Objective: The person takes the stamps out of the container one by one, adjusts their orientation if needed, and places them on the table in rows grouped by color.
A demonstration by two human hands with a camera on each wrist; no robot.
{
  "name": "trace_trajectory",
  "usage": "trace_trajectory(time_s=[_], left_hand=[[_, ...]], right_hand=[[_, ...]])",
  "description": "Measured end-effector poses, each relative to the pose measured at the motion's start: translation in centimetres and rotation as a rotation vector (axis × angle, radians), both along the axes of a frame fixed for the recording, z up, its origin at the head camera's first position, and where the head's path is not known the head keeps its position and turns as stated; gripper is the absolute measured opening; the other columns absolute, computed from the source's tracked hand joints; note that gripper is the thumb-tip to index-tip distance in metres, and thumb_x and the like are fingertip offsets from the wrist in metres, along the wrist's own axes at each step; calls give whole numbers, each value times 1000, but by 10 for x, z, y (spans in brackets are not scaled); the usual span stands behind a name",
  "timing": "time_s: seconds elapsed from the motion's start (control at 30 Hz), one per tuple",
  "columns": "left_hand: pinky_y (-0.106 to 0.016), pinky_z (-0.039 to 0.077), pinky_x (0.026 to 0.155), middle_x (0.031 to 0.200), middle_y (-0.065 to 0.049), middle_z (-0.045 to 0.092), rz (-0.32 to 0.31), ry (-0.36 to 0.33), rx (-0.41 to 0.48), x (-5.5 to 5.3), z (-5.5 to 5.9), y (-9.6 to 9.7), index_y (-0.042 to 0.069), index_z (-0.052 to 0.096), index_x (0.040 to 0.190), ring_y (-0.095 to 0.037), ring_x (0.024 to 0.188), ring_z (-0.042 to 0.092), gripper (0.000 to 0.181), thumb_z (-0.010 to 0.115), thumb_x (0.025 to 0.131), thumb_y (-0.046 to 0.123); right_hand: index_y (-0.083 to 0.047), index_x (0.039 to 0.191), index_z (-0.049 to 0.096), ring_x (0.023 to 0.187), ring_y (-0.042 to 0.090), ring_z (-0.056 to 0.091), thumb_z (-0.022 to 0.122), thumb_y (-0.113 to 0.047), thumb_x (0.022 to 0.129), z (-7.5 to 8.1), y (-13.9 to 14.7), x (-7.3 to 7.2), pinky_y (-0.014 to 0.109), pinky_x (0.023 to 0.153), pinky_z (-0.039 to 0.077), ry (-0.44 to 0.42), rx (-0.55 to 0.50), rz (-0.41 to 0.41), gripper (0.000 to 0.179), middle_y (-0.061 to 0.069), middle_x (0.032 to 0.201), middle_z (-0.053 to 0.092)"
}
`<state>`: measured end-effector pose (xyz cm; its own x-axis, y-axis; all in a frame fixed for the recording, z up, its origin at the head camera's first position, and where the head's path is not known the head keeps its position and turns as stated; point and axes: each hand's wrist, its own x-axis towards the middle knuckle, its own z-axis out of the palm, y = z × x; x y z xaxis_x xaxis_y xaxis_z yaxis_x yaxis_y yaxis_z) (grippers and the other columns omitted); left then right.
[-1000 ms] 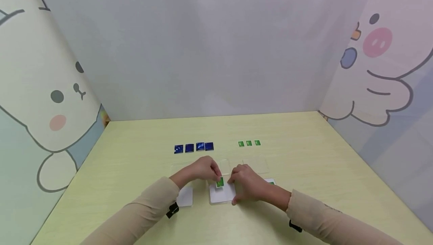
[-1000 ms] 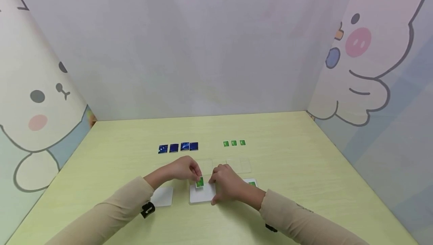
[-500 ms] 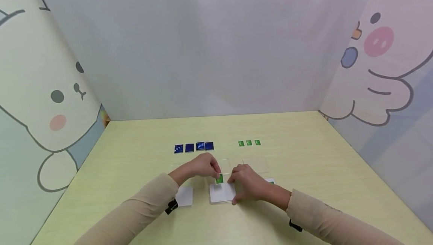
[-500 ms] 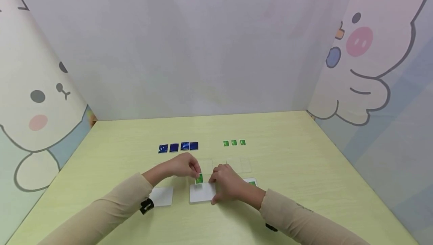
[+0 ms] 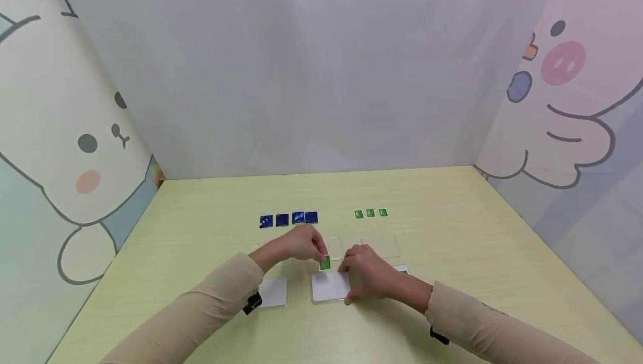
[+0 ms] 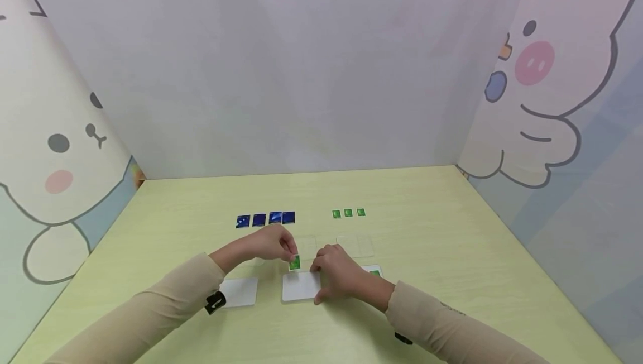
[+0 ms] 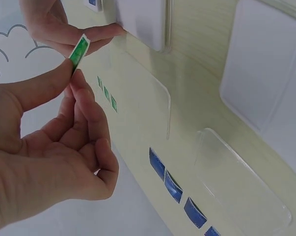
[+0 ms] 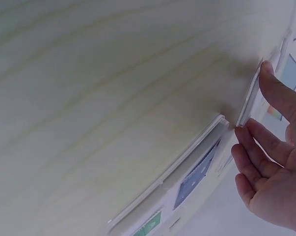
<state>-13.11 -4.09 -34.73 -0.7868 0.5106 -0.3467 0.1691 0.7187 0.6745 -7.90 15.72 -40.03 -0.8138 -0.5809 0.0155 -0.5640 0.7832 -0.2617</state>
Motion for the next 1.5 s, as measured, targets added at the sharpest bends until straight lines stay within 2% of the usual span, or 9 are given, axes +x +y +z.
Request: trace_trajectory(time_s=[0.3,0.73,1.0,1.17,1.5], left_hand=[[-22,40,62,72,0,63,-15,10,2,1,4,1,5,71,79,-11,69,50,4,74,81,7],[-25,41,69,76,-1,67,-11,-6,-6,1,16,-3,6,73,80,-13,73,52,4,75,80,9],[-25,40,69,76,-1,66,1,1,-16,0,19,-5,7,73,80,-13,74,51,4,75,81,11],[-25,40,67,75,0,65,-16,-4,-25,1,20,-3,7,73,79,-13,73,51,4,75,80,10],[-25,41,69,77,0,67,-25,0,-34,-3,30,0,8,73,81,-13,74,51,5,75,81,13]], right_hand=[[-13,101,73,90,8,53,87,-48,61,1,0,2,34,90,43,0,-5,12,55,-5,97,69],[-14,100,73,89,7,53,87,-48,61,0,0,0,35,89,43,18,7,33,54,-6,96,70],[-13,99,74,89,8,54,88,-47,60,-1,1,-1,35,88,43,41,-6,50,54,-4,96,70],[-12,99,74,89,9,54,88,-46,60,0,1,1,35,88,43,34,-18,49,54,-4,96,70],[-12,99,74,88,8,53,89,-45,60,1,0,0,34,87,43,27,-22,42,53,-4,95,70]])
